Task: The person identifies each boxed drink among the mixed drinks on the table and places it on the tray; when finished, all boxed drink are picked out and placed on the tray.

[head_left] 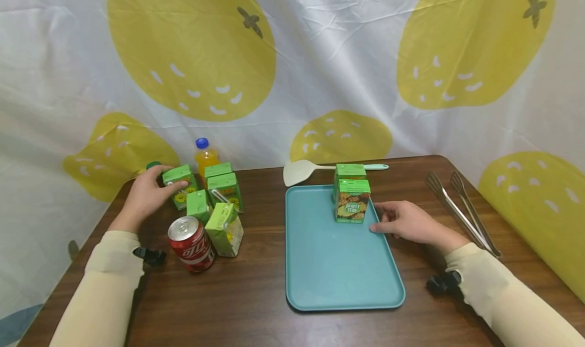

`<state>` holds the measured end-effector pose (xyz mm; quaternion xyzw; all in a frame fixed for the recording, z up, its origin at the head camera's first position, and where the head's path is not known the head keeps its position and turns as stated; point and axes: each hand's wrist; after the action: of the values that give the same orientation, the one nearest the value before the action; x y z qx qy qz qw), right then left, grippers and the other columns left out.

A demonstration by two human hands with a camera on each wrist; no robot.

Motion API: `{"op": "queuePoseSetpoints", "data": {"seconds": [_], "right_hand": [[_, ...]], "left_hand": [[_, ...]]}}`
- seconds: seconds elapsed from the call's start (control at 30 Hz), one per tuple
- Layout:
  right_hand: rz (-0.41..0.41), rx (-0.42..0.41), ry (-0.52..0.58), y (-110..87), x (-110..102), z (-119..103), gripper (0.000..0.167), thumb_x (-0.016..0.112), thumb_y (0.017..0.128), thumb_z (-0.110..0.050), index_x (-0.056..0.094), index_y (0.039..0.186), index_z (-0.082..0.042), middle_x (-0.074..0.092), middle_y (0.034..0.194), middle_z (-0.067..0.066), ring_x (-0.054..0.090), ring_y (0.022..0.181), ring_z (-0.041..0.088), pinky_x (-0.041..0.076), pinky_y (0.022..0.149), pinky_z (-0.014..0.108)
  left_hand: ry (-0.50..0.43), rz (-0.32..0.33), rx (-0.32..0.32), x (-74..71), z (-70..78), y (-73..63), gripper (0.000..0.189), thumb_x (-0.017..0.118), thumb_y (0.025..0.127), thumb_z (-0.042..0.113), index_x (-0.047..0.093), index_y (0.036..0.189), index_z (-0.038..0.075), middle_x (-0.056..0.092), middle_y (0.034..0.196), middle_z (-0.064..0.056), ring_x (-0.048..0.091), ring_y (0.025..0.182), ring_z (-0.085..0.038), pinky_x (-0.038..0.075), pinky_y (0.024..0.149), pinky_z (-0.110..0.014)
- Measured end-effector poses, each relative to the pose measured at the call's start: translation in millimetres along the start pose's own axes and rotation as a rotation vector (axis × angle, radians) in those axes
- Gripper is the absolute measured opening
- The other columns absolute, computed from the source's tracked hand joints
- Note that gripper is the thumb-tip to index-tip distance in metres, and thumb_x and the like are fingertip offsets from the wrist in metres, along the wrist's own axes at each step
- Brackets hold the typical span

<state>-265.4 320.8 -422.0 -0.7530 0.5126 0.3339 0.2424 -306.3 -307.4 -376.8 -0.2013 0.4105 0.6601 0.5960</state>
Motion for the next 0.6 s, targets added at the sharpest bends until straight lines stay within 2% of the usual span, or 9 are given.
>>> {"op": "queuePoseSetpoints", "data": {"seconds": [0.6], "right_hand": [[0.0, 0.005, 0.008, -0.9, 0.1, -3.1, 0.082, 0.087, 0.098, -0.034, 0.053, 0.156, 0.013, 0.066, 0.079, 0.001, 0.059, 0.064, 0.017, 0.044, 0.054, 0.031]], "left_hand": [[0.015, 0.003, -0.005, -0.4, 1.2, -0.1, 0.062, 0.08, 0.105, 0.042, 0.065, 0.141, -0.007, 0.069, 0.132, -0.029, 0.063, 0.114, -0.043, 0.049, 0.095, -0.06]]}}
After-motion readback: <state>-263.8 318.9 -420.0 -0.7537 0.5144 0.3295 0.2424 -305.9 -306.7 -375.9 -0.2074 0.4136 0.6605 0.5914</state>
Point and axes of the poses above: each hand's wrist, its own y-axis towards the middle knuckle, its own x-axis out of the palm, z = x × y
